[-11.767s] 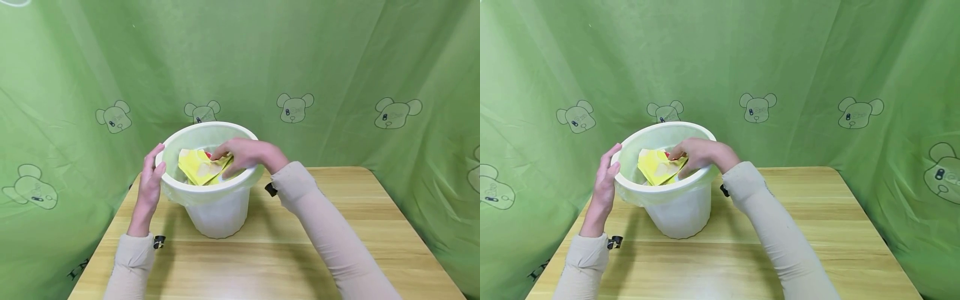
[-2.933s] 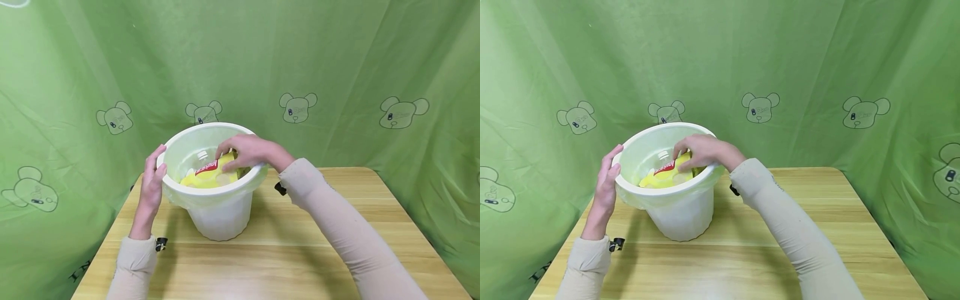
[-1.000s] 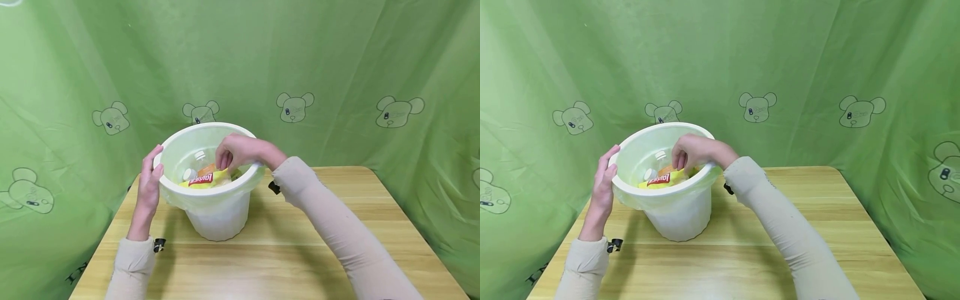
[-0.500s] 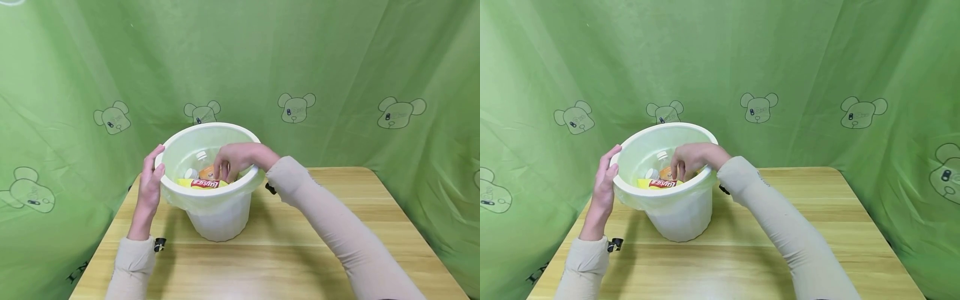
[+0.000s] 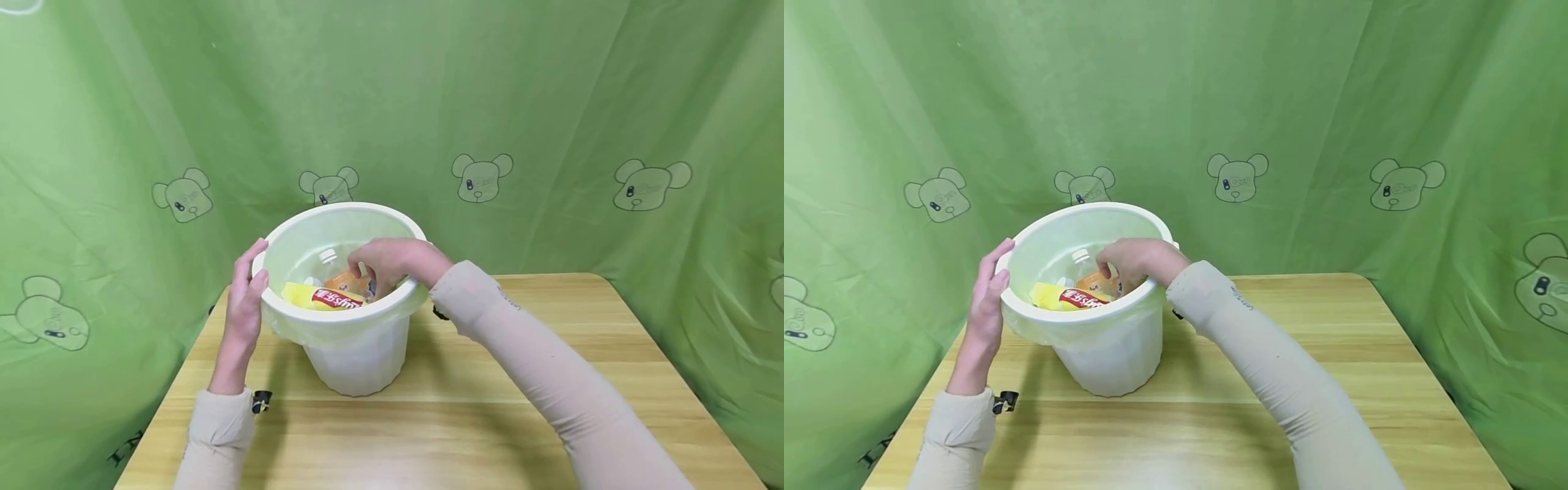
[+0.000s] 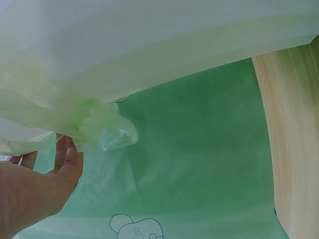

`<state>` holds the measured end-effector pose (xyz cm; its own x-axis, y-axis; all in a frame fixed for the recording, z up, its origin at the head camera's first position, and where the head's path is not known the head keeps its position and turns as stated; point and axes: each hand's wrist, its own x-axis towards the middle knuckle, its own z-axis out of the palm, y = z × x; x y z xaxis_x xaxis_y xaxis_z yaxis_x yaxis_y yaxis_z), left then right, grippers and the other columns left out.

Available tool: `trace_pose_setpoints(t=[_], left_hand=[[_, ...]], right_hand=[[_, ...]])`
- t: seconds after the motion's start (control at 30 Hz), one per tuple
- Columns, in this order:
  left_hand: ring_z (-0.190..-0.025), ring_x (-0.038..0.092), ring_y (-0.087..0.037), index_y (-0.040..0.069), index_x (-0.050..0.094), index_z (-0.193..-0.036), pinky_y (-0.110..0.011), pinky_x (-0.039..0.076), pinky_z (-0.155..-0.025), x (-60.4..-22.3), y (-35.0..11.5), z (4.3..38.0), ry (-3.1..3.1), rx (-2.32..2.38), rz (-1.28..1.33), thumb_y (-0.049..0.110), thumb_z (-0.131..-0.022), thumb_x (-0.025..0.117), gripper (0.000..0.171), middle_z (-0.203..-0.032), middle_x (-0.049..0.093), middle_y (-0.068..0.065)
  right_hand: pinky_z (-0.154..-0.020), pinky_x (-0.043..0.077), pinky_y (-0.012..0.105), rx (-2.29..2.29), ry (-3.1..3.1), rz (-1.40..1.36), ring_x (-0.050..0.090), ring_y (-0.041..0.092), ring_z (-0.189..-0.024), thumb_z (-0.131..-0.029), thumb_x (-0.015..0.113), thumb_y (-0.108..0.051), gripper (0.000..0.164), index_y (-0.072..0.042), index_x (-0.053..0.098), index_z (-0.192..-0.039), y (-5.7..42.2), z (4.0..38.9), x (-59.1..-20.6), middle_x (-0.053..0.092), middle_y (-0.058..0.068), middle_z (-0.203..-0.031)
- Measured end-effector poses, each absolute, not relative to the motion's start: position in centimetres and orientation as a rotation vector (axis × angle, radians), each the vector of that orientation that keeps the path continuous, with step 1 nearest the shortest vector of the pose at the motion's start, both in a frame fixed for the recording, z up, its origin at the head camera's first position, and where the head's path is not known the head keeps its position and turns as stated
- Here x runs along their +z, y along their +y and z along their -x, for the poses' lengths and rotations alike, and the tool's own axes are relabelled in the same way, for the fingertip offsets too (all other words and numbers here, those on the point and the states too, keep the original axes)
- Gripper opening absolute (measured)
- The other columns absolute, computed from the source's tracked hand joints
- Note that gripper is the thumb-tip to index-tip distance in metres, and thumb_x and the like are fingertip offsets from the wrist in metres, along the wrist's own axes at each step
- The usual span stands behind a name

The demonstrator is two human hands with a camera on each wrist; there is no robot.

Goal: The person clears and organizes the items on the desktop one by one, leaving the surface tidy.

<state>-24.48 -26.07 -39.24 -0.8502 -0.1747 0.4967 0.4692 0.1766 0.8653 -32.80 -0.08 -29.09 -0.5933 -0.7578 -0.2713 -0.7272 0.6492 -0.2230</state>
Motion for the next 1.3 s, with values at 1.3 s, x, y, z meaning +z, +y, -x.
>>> trace_pose_setpoints(t=[1.3], left_hand=[[-0.153, 0.03, -0.021, 0.013, 0.046, -0.154, -0.045, 0.033, -0.126, -39.0, -26.2, 24.5, -1.989, -1.699, 0.269, 0.027, -0.1, 0.047, 0.056, -0.165, 0.035, 0.002]], right_hand=[[-0.102, 0.056, 0.034, -1.046, 2.605, 1.298, 0.065, 0.018, -0.11, -0.099, 0.069, -0.014, 0.027, -0.011, 0.071, -0.126, 2.5, 34.3, -28.1, 0.072, 0.005, -0.116]])
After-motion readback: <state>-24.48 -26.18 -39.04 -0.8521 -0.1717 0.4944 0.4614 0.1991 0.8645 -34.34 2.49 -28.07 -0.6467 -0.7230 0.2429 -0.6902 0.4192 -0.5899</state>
